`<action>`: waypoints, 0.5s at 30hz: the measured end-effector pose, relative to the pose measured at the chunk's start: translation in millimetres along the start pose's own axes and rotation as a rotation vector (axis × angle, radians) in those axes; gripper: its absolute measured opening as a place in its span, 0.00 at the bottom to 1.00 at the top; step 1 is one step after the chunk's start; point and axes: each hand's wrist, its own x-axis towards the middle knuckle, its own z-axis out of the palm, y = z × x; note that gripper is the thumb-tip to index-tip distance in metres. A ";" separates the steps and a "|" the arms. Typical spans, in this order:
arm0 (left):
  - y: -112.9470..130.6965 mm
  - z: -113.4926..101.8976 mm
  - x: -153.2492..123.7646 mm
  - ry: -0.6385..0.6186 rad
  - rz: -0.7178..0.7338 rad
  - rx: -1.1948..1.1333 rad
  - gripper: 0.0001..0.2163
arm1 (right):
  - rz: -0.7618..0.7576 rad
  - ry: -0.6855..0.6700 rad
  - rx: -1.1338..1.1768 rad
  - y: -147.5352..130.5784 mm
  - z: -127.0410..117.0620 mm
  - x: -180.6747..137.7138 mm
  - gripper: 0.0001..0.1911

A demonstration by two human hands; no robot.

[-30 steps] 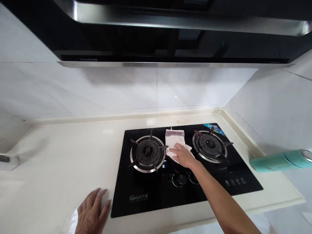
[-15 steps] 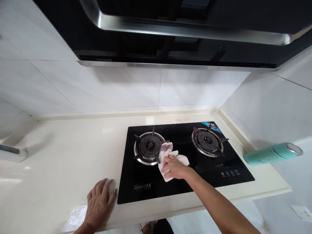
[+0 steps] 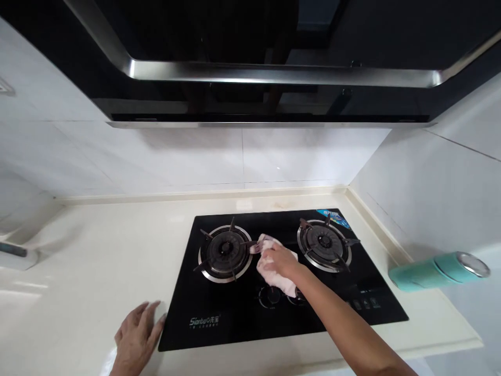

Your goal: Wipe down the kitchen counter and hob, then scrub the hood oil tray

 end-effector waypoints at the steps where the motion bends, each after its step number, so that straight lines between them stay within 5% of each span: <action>1: 10.2 -0.1 4.1 0.016 -0.075 -0.027 0.23 | 0.064 0.061 -0.026 12.2 -4.0 2.0 0.17; 5: 52.5 8.9 22.4 0.079 -0.217 -0.074 0.25 | 0.142 0.156 -0.109 42.7 -5.5 -0.1 0.22; 10: 78.2 23.0 31.0 0.100 -0.218 0.058 0.27 | -0.040 -0.243 -0.119 63.0 6.8 -5.7 0.62; 15: 72.1 27.3 31.9 0.102 -0.239 0.114 0.26 | -0.312 -0.152 -0.125 66.5 -9.9 42.1 0.47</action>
